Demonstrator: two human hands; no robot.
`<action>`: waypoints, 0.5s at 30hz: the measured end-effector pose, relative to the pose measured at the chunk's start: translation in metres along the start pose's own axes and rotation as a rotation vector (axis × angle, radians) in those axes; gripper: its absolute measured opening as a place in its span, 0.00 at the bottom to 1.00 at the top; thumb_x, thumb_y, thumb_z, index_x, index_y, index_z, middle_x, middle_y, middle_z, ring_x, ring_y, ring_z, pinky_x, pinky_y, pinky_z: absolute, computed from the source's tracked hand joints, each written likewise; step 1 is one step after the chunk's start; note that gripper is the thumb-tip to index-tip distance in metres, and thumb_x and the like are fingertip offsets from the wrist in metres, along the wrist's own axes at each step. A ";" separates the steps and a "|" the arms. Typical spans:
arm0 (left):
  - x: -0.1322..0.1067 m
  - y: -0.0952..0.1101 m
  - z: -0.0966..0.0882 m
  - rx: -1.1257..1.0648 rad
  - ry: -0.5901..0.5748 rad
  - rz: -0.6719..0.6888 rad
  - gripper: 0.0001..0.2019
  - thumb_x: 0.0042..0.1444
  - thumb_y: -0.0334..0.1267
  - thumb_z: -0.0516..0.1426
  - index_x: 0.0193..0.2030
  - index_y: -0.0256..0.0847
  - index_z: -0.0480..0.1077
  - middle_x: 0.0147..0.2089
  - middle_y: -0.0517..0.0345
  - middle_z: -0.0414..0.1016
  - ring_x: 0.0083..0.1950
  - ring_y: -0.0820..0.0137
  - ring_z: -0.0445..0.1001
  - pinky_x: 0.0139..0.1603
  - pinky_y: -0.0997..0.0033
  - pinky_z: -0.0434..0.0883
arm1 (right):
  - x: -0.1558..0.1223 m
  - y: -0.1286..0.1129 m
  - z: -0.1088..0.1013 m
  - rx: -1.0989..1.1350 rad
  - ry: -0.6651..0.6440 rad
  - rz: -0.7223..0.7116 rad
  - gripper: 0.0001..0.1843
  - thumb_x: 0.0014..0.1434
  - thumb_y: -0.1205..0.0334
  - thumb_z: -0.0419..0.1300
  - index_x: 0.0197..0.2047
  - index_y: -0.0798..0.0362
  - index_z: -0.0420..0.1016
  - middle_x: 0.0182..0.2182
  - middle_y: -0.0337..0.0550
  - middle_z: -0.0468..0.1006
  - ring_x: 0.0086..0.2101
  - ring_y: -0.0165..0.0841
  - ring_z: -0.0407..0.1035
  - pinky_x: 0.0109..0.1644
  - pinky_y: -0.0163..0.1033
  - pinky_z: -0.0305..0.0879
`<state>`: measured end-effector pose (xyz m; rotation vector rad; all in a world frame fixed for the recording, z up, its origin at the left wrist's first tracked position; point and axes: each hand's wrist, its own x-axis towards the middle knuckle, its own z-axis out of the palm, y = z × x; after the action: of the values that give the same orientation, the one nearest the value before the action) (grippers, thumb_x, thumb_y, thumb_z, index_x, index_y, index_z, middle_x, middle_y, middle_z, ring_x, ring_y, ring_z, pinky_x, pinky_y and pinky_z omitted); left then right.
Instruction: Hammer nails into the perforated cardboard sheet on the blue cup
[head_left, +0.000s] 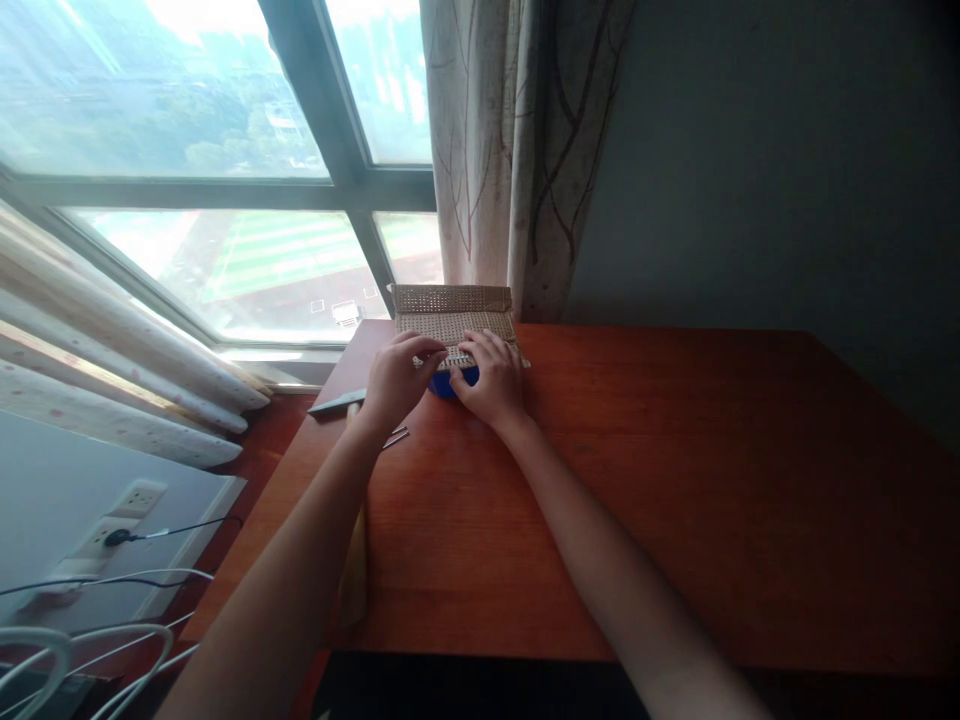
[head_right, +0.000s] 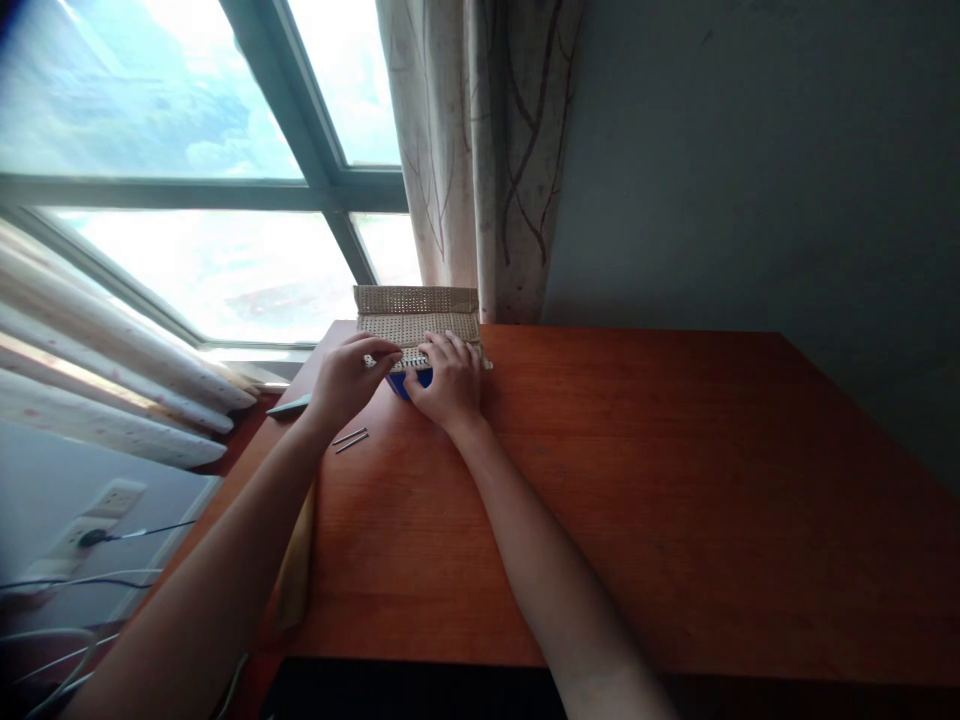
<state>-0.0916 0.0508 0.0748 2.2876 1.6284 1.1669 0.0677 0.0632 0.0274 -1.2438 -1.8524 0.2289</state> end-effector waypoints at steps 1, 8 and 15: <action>0.000 0.000 0.001 -0.025 0.034 -0.001 0.08 0.59 0.38 0.59 0.37 0.39 0.78 0.36 0.55 0.76 0.36 0.69 0.74 0.41 0.69 0.70 | 0.000 0.000 0.000 0.002 0.000 0.000 0.16 0.59 0.56 0.59 0.49 0.49 0.76 0.60 0.42 0.74 0.63 0.45 0.60 0.68 0.54 0.51; 0.011 0.018 -0.017 -0.293 0.305 -0.122 0.07 0.60 0.40 0.59 0.38 0.39 0.74 0.36 0.57 0.79 0.39 0.71 0.77 0.39 0.73 0.72 | -0.001 0.001 0.001 0.002 0.023 -0.010 0.16 0.58 0.56 0.59 0.49 0.49 0.75 0.60 0.42 0.74 0.63 0.45 0.61 0.68 0.53 0.51; -0.029 0.019 -0.049 -0.117 0.132 -0.126 0.09 0.57 0.43 0.62 0.40 0.40 0.77 0.33 0.59 0.79 0.34 0.71 0.76 0.38 0.72 0.73 | -0.002 0.001 0.001 0.022 0.027 -0.011 0.16 0.58 0.57 0.59 0.49 0.49 0.76 0.60 0.43 0.74 0.63 0.46 0.61 0.68 0.54 0.50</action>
<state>-0.1114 0.0018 0.1033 2.0454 1.6720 1.3694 0.0679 0.0625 0.0256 -1.2160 -1.8288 0.2252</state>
